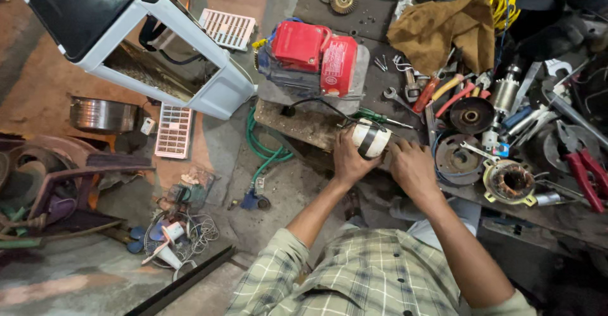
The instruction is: The person holds a white cylindrical electrical component and repeatedly inserts and removes a small metal pin into a hole on its side. The person rotates the component to access different sides while continuing the same pin-insertion action.
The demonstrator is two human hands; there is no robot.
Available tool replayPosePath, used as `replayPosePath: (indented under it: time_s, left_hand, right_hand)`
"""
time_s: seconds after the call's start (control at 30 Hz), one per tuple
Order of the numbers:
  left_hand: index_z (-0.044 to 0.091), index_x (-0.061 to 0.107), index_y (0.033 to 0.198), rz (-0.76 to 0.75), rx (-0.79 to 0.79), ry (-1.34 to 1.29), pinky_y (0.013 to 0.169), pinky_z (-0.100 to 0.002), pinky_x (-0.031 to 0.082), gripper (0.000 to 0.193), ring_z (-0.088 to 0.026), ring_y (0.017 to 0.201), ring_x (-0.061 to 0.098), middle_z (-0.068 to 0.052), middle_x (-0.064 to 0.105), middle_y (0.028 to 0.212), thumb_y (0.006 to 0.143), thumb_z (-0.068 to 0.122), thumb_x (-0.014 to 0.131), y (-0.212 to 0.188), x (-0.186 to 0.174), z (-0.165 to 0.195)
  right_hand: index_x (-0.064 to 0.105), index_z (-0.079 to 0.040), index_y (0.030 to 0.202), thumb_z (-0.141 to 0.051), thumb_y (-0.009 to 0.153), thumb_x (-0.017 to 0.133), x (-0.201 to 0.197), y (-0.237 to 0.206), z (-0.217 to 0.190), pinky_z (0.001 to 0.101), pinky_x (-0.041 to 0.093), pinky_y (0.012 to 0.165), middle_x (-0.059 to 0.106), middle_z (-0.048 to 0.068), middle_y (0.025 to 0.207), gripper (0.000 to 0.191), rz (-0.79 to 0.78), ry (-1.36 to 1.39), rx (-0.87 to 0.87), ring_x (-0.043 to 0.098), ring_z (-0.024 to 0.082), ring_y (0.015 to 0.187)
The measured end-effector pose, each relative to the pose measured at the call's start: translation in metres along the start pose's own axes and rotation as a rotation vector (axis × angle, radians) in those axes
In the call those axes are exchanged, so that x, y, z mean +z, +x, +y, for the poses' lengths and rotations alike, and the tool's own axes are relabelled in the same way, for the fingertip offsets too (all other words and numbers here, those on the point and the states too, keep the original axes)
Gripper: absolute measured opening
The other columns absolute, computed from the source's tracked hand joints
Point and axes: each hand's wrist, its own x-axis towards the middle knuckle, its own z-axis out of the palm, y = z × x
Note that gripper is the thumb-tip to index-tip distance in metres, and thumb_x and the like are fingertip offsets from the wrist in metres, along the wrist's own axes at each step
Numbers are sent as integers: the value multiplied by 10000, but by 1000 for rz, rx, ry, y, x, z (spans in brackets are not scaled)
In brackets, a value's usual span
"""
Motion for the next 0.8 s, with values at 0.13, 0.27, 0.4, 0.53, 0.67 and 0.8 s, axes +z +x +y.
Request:
replayPosePath:
  time_s: [0.13,0.27,0.4,0.53,0.67,0.8]
  left_hand:
    - [4,407,1395,17,43,29,1046,-535,439,1002,-414,1179,531,-201,542,1270,619,321,956,-2,1,1]
    - [6,408,1387,-3,39,19,1052,-539,430,1001,-415,1182,523,-206,539,1280,617,331,958,-3,-2,-2]
    - [0,406,1394,-52,-13,0,1051,-544,424,1035,-417,1187,518,-211,539,1287,596,359,958,-2,-3,-4]
    - [12,403,1390,18,78,28,1069,-548,420,1020,-415,1204,518,-203,534,1296,620,364,972,-7,-3,-6]
    - [12,395,1394,10,75,-8,1069,-548,424,1015,-419,1207,515,-203,525,1300,617,340,960,-12,-4,-10]
    - [10,383,1381,-4,78,-1,1063,-561,414,1031,-429,1185,509,-205,513,1285,600,349,963,-15,-4,-13]
  right_hand:
    - [684,-89,1077,-166,766,701,-2,1,-5,469,504,763,692,100,1009,321,-85,68,-9,678,315,954]
    - [697,-94,1041,-190,805,723,-7,6,-3,488,496,756,688,121,969,256,14,154,12,669,341,918]
    - [690,-82,995,-256,852,741,-8,4,-3,471,506,779,675,137,914,231,-3,214,20,661,361,863]
    - [701,-65,1033,-162,884,693,8,-3,-2,482,508,748,669,150,925,178,130,338,-8,658,373,847]
    - [707,-16,998,-166,958,655,37,-5,15,406,490,656,672,159,871,163,-10,662,87,632,291,727]
    - [704,24,928,-202,1029,620,66,-5,23,289,375,554,621,20,731,262,-396,1458,685,488,120,614]
